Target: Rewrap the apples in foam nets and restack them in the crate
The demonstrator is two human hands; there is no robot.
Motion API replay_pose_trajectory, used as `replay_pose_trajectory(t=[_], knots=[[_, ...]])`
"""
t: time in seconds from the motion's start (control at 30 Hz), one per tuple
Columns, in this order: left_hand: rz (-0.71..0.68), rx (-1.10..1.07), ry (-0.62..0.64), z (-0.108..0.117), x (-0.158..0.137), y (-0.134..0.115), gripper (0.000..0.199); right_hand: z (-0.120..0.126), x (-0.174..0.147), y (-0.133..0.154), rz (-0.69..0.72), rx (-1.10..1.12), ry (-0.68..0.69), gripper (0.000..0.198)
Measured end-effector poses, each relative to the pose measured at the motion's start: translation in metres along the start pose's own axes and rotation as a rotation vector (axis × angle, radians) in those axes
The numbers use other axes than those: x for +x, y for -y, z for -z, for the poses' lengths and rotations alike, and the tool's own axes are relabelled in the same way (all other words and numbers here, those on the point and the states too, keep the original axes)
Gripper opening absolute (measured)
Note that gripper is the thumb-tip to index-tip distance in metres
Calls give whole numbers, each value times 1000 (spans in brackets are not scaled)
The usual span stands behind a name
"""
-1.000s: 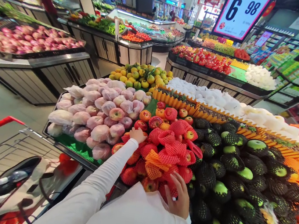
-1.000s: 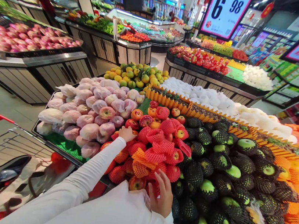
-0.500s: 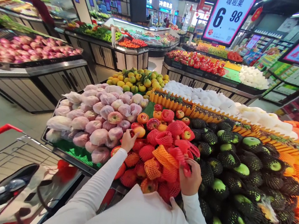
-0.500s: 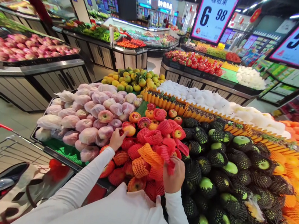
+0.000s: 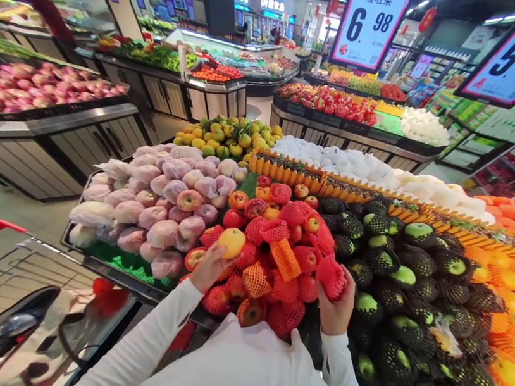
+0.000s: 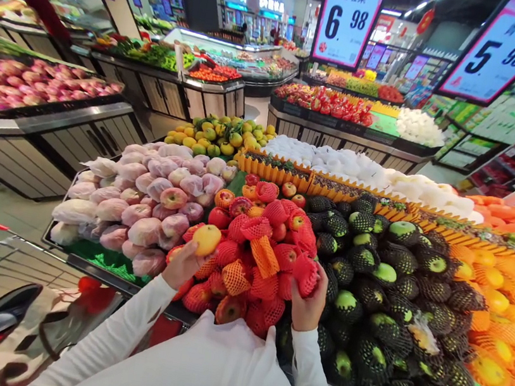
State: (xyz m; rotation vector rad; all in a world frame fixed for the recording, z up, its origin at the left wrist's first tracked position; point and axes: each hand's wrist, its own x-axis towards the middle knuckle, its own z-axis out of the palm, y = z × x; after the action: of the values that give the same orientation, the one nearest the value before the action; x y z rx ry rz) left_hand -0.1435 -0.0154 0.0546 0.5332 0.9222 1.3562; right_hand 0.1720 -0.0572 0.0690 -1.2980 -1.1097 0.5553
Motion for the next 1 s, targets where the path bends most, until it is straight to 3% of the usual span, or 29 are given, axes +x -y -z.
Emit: replay_pose_trajectory(t=[0.13,0.3,0.4,0.5,0.57,0.63,0.73,0.83,0.93,1.0], knots=[[141,7,145,-16,-47,28,64,12,-14,9,36,-21,128,48],[358,-82,494,-43,-94,63,68,21,-43,21,195,-98,339,38],[440,-138,548,-57,-109,88,65,29,-57,21,278,-111,464,46],[405,-144,493,-72,-118,105,60,45,-63,20,331,-41,609,50],[362,-141,434,-83,-124,109,57,60,-64,19,269,45,681,56],[329,-127,405,-95,-131,111,59,75,-63,18,120,186,696,59],[282,-117,388,-111,-145,116,64,97,-60,10,-165,365,695,41],[244,-132,345,-125,-157,131,65,116,-54,-4,-364,395,835,37],[214,-109,338,-138,-165,154,66,135,-44,-17,-447,382,957,40],[203,-87,345,-149,-168,169,66,150,-33,-22,-447,359,895,40]])
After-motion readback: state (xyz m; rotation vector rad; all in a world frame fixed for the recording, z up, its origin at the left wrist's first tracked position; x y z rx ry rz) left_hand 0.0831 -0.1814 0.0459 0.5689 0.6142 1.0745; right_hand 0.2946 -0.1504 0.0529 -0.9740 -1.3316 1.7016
